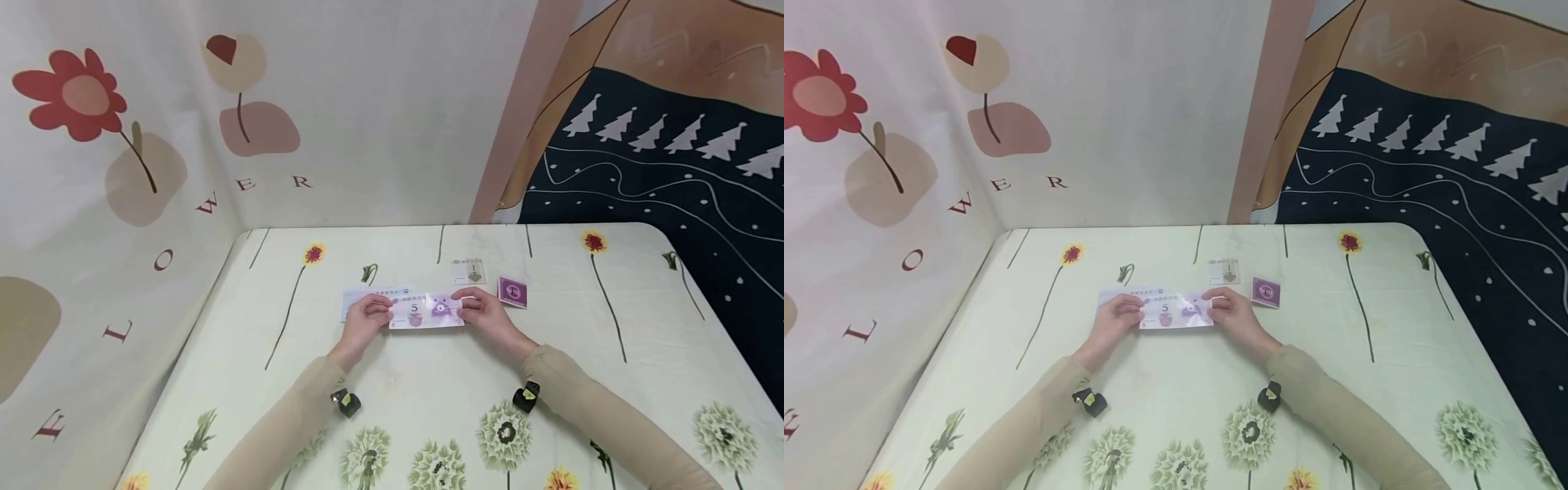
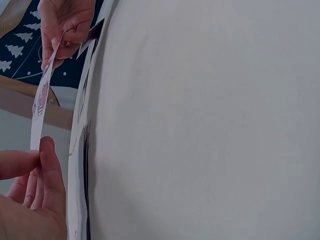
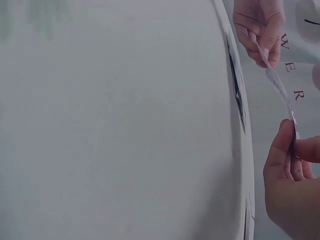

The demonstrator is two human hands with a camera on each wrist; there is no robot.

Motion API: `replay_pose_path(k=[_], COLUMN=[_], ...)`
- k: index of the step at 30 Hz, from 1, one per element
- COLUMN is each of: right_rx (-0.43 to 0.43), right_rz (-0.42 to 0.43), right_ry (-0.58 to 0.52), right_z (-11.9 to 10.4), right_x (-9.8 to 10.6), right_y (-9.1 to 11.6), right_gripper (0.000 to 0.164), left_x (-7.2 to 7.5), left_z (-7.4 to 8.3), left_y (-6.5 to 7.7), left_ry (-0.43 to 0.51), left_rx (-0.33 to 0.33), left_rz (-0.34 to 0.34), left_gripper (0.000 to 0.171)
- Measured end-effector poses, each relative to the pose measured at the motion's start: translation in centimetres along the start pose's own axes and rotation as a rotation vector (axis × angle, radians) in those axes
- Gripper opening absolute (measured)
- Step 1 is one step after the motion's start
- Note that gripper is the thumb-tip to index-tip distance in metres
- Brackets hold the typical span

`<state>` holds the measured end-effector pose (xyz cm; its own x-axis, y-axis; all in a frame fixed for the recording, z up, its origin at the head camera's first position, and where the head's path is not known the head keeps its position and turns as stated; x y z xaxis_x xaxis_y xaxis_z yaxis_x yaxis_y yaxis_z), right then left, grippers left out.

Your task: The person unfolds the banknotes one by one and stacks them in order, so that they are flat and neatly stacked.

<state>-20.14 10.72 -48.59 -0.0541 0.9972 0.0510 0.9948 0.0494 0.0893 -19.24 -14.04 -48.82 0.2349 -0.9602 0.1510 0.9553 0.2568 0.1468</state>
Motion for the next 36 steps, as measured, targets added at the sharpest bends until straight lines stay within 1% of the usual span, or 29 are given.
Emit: replay_pose_path(k=[6,9,12,17,24,31,36], right_rx=[-0.053,-0.067,-0.064,-0.034,-0.043,-0.017,0.007], right_rz=[-0.009,-0.008,0.005,0.011,-0.001,0.011,0.019], right_ry=[-0.046,-0.057,-0.048,0.019,0.122,0.23,0.266], right_z=[0.2,0.5,0.7,0.4,0.0,-0.1,-0.4], right_x=[-0.9,-1.3,-1.9,-3.0,-4.8,-6.3,-7.2], right_y=[-0.2,-0.5,-0.9,-1.3,-1.9,-2.8,-3.3], right_gripper=[0.031,0.032,0.03,0.027,0.022,0.017,0.015], left_x=[0.8,1.4,2.1,3.4,5.1,6.3,7.0], left_z=[-0.3,-0.4,-0.4,-0.3,-0.4,-1.0,-0.8], left_y=[-0.5,-0.7,-0.9,-1.2,-1.9,-2.9,-3.5], left_ry=[-0.031,-0.043,-0.062,-0.117,-0.194,-0.199,-0.232], left_rx=[0.016,0.026,0.021,0.002,-0.011,-0.002,-0.031], left_rz=[0.01,0.026,0.034,0.049,0.077,0.078,0.092], left_gripper=[0.02,0.019,0.019,0.017,0.017,0.015,0.016])
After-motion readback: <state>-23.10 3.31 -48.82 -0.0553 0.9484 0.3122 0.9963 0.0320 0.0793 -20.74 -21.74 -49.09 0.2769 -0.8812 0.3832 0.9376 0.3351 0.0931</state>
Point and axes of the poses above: each hand's wrist, its own y-axis away from the middle knuckle, its own x-axis out of the back of the hand, z = x × y, the point moved 5 cm from there along -y, towards the middle knuckle, and after that the axes turned 13 degrees about z, right-handed, at the moved point
